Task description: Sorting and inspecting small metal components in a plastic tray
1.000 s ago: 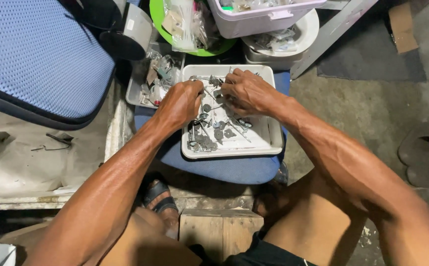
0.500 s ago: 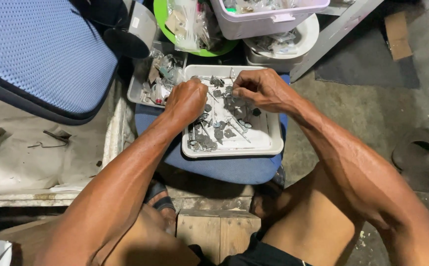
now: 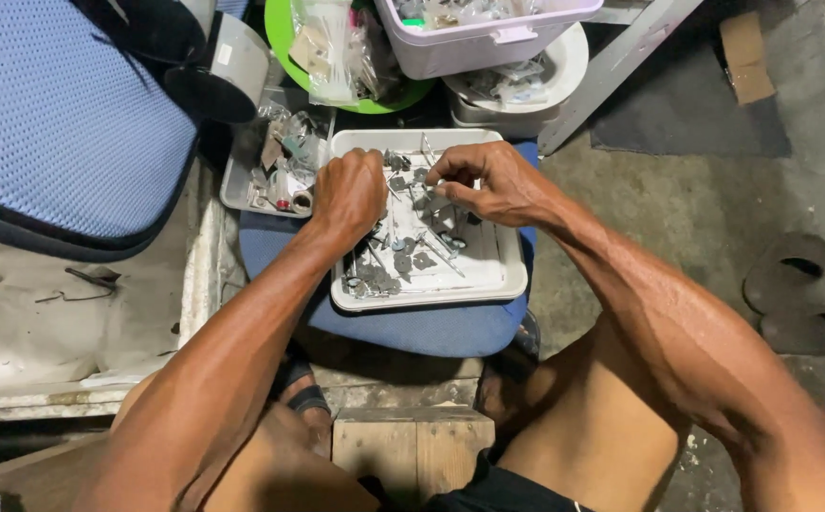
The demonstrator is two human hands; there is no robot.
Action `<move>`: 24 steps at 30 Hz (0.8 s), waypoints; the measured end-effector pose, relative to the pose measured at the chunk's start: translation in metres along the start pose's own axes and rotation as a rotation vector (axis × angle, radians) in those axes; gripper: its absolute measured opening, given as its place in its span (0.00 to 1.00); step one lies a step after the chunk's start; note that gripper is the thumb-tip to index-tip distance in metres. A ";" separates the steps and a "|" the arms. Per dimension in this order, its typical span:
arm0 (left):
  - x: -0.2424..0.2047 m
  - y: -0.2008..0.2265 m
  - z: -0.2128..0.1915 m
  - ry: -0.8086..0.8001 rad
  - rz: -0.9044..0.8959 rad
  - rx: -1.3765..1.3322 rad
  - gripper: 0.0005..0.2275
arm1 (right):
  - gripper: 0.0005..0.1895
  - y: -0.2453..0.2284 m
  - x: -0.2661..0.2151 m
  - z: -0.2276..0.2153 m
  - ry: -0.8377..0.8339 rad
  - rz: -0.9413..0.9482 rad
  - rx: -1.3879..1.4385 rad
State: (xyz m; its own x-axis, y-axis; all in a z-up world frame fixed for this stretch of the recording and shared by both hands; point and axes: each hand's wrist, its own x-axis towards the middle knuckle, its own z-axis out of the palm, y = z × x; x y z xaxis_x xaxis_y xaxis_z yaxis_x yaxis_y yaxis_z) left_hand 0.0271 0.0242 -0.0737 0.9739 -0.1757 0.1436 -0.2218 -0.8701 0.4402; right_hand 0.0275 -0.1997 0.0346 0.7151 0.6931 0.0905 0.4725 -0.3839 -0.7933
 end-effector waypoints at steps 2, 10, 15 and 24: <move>0.002 -0.001 -0.008 0.004 -0.049 -0.195 0.06 | 0.05 -0.003 -0.001 0.000 0.013 -0.012 0.007; -0.007 0.027 -0.046 -0.106 -0.274 -0.663 0.07 | 0.04 0.003 0.004 0.005 0.048 -0.068 -0.005; -0.006 0.025 -0.040 -0.088 -0.230 -0.763 0.07 | 0.04 0.002 0.004 0.007 0.063 -0.071 -0.031; -0.008 0.024 -0.041 -0.030 -0.199 -0.811 0.04 | 0.05 -0.003 0.005 0.009 0.064 -0.043 -0.036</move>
State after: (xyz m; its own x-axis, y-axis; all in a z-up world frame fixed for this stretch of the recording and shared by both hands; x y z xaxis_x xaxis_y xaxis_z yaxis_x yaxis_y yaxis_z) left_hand 0.0121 0.0232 -0.0279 0.9969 -0.0757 -0.0230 0.0004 -0.2863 0.9582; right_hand 0.0255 -0.1895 0.0319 0.7247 0.6693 0.1636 0.5210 -0.3769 -0.7658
